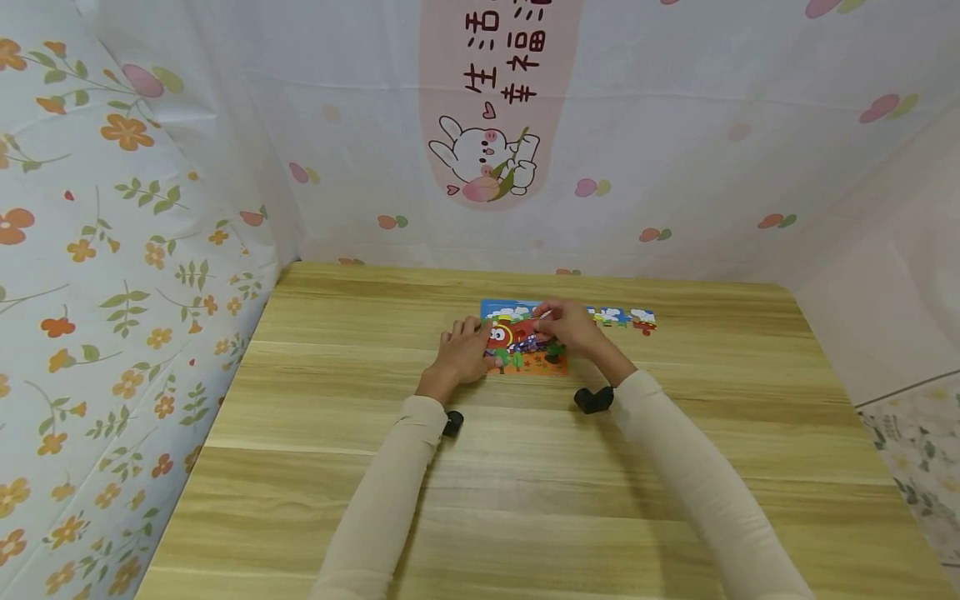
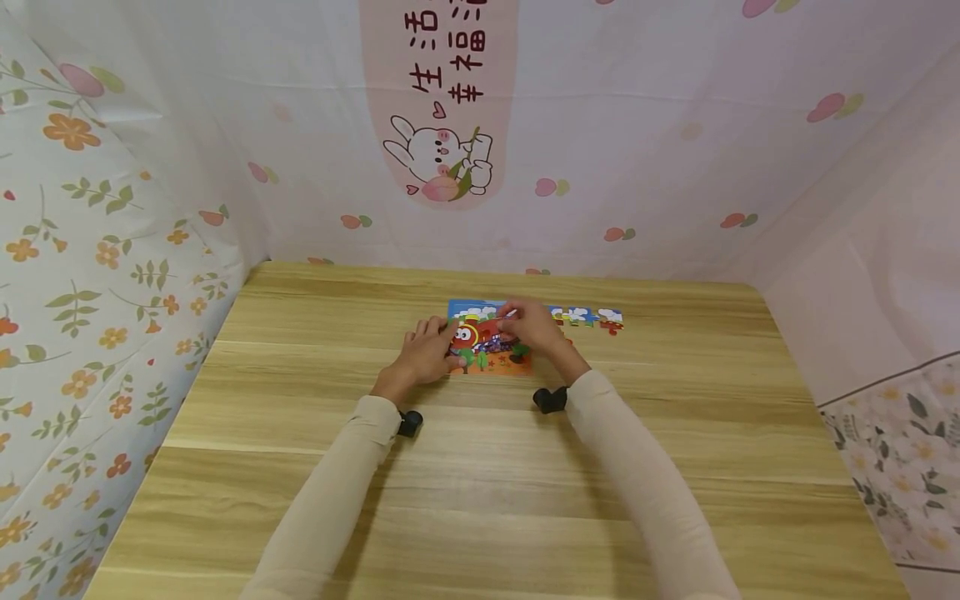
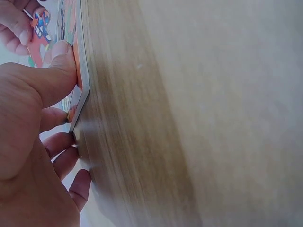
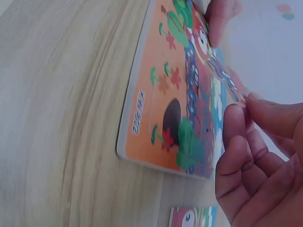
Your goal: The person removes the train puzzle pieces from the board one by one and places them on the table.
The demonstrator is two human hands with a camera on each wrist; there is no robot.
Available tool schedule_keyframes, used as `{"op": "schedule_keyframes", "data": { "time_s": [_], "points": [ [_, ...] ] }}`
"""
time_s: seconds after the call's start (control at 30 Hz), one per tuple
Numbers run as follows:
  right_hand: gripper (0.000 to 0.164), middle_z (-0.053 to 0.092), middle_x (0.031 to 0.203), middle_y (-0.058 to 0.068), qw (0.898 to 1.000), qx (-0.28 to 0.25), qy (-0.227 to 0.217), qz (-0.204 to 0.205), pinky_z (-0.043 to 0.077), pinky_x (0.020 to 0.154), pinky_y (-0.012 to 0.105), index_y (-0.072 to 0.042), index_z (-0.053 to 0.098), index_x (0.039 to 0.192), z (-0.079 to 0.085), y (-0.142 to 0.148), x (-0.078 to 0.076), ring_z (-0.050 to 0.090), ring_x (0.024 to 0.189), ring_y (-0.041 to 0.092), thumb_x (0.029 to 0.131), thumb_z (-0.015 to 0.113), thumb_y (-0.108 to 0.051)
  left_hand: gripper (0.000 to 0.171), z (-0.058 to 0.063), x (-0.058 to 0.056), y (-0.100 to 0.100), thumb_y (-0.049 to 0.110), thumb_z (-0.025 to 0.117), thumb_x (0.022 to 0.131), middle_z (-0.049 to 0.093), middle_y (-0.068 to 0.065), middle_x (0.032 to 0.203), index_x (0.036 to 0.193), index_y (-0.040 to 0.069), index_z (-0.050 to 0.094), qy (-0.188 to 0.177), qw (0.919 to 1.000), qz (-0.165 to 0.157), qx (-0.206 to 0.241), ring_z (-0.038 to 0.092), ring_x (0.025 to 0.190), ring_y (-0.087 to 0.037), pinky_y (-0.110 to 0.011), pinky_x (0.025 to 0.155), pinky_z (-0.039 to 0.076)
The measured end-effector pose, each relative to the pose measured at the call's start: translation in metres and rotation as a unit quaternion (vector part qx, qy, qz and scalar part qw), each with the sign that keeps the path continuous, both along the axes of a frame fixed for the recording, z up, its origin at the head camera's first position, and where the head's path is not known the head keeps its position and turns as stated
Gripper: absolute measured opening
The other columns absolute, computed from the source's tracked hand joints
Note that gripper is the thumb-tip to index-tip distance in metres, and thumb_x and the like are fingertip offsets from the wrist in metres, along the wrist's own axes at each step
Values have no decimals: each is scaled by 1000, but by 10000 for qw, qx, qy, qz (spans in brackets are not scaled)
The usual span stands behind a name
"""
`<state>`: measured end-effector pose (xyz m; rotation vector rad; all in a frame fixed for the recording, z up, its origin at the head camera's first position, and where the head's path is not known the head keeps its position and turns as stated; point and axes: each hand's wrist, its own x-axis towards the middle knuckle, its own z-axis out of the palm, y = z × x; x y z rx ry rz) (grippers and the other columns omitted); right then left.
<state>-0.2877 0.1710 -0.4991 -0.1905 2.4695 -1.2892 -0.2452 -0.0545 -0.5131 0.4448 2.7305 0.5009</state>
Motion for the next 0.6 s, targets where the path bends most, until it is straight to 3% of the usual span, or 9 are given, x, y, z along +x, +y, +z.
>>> {"op": "schedule_keyframes", "data": {
  "time_s": [0.17,0.33,0.6],
  "points": [
    [21,71,91,12,9989,-315,-195,-303,37,47,29,-3,68,115,4,13,2,69,79,33,99,63,-15,74,0,1,0,44,57,99,24,-10,157,159,16,23,18,10000,5,26,23,142,-33,-47,104,28],
    [21,70,91,8,9982,-320,-242,-451,35,46,27,-3,67,115,5,26,3,67,77,30,99,63,-15,74,1,1,0,44,56,99,24,-10,156,159,16,23,13,10000,17,30,23,142,-33,-47,105,27],
    [25,71,96,8,9970,-406,-385,-535,44,55,33,-1,64,120,5,46,3,64,79,25,100,60,-16,75,2,2,1,45,55,99,23,-9,158,160,17,22,-26,10000,44,-31,22,143,-31,-47,107,27]
  ]
}}
